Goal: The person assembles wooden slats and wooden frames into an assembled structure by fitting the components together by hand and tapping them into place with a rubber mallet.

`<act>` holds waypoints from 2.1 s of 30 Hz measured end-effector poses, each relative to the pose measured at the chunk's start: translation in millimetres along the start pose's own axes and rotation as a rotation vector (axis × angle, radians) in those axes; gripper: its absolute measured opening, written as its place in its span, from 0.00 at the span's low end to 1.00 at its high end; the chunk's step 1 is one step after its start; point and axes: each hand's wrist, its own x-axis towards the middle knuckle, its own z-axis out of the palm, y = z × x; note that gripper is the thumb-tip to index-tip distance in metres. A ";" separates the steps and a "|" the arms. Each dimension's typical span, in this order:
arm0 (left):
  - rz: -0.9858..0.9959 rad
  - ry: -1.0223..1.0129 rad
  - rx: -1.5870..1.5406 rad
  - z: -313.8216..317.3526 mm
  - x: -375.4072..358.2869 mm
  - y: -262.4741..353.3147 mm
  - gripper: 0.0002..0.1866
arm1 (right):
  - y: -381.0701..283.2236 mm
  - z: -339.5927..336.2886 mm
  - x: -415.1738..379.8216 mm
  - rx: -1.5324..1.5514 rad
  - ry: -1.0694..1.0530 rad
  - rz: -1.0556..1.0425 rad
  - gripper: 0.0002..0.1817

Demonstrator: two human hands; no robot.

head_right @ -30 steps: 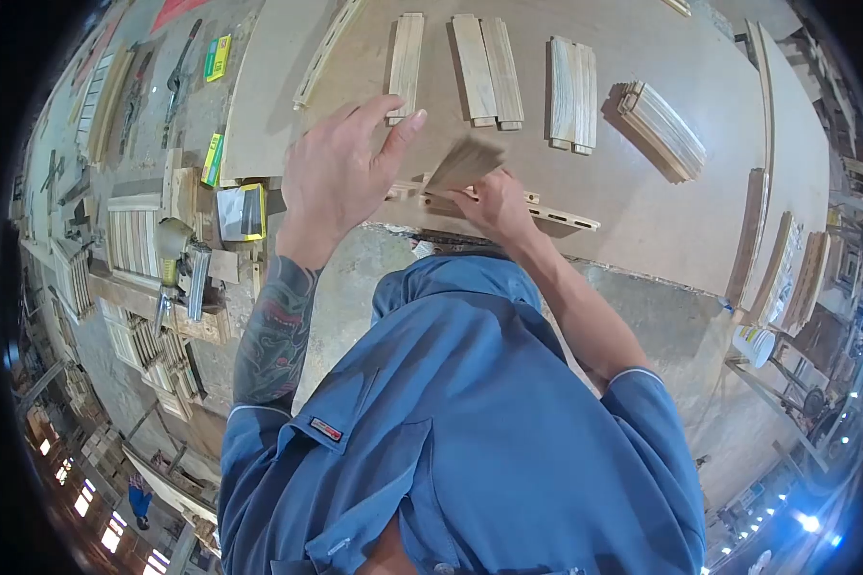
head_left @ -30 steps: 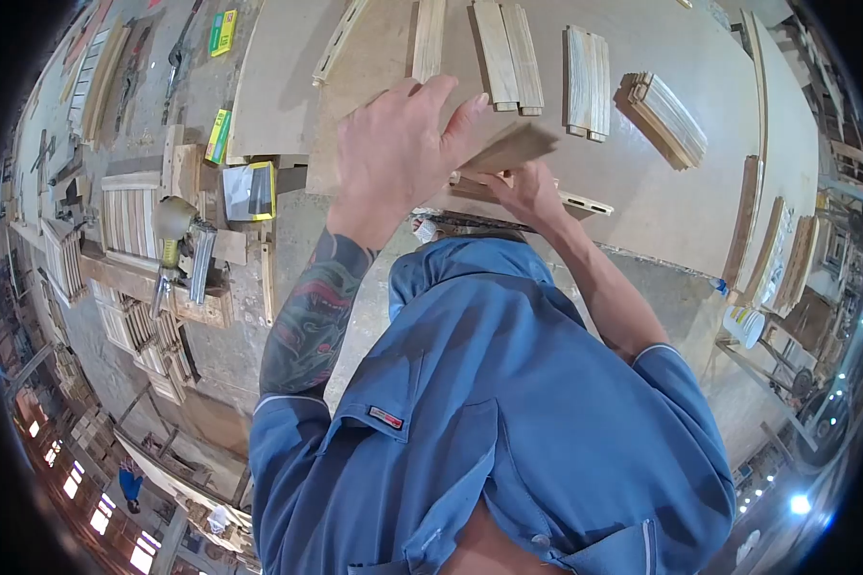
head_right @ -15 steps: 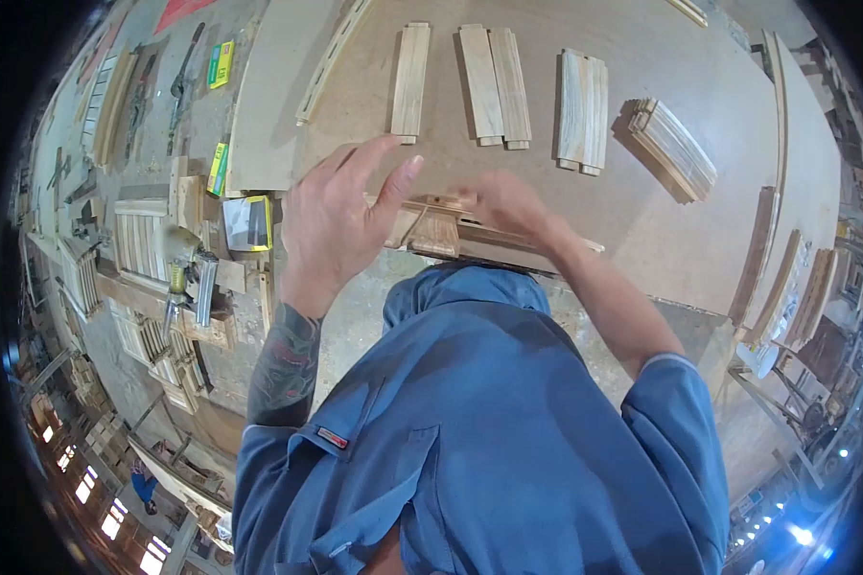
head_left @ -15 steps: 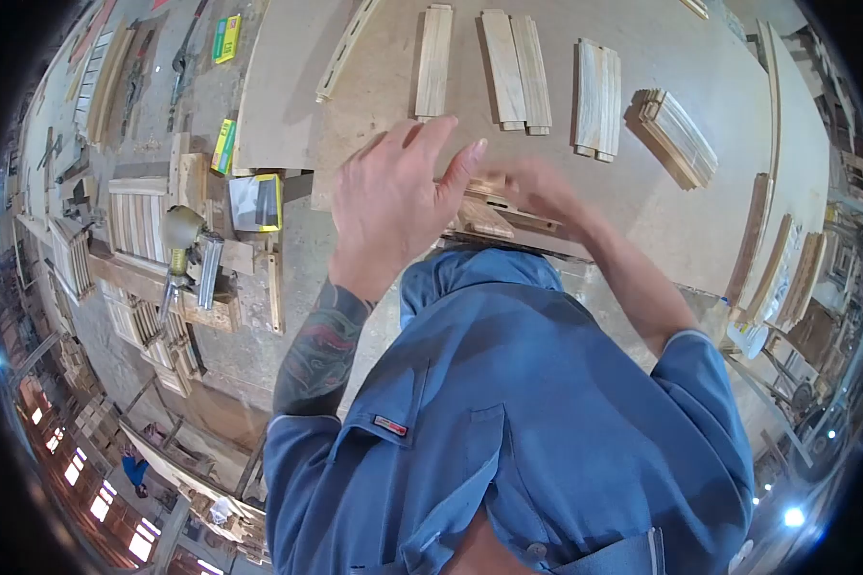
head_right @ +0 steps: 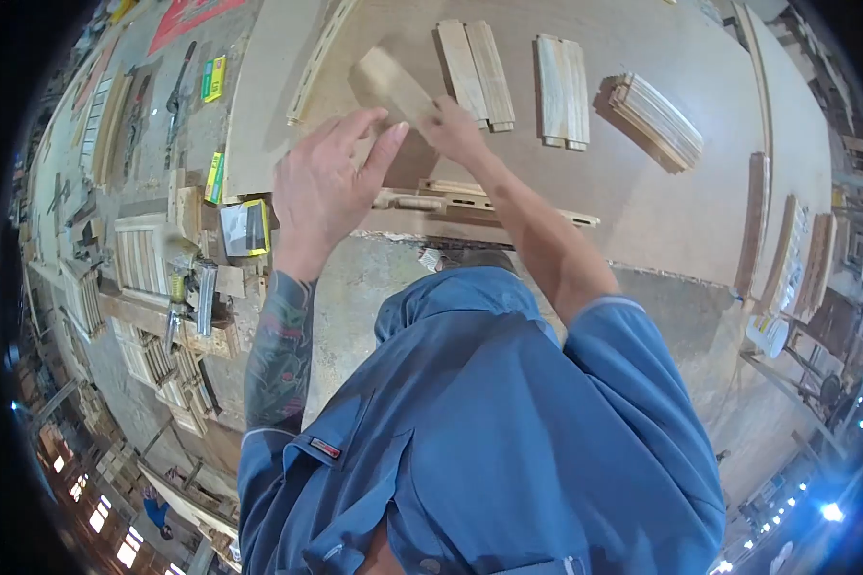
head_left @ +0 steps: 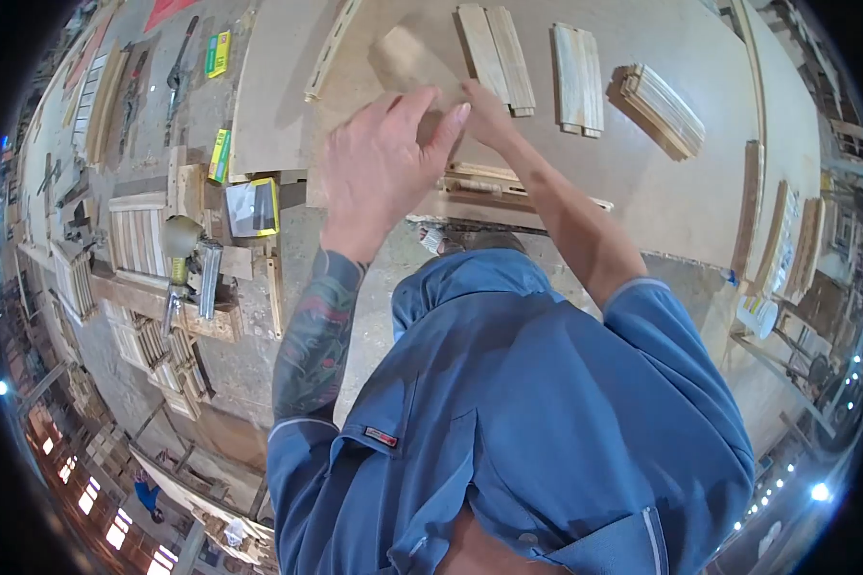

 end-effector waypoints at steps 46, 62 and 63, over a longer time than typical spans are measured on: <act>0.016 -0.245 0.014 42.6 3.2 87.2 0.22 | 26.6 -49.8 8.1 -0.299 0.295 0.421 0.29; 0.067 -0.273 -0.079 42.4 -3.6 77.8 0.18 | 37.8 -120.7 -144.3 0.310 -0.061 -0.156 0.13; 0.058 -0.277 -0.085 41.6 -4.2 78.2 0.18 | 36.8 -122.1 -146.2 0.308 -0.058 -0.152 0.13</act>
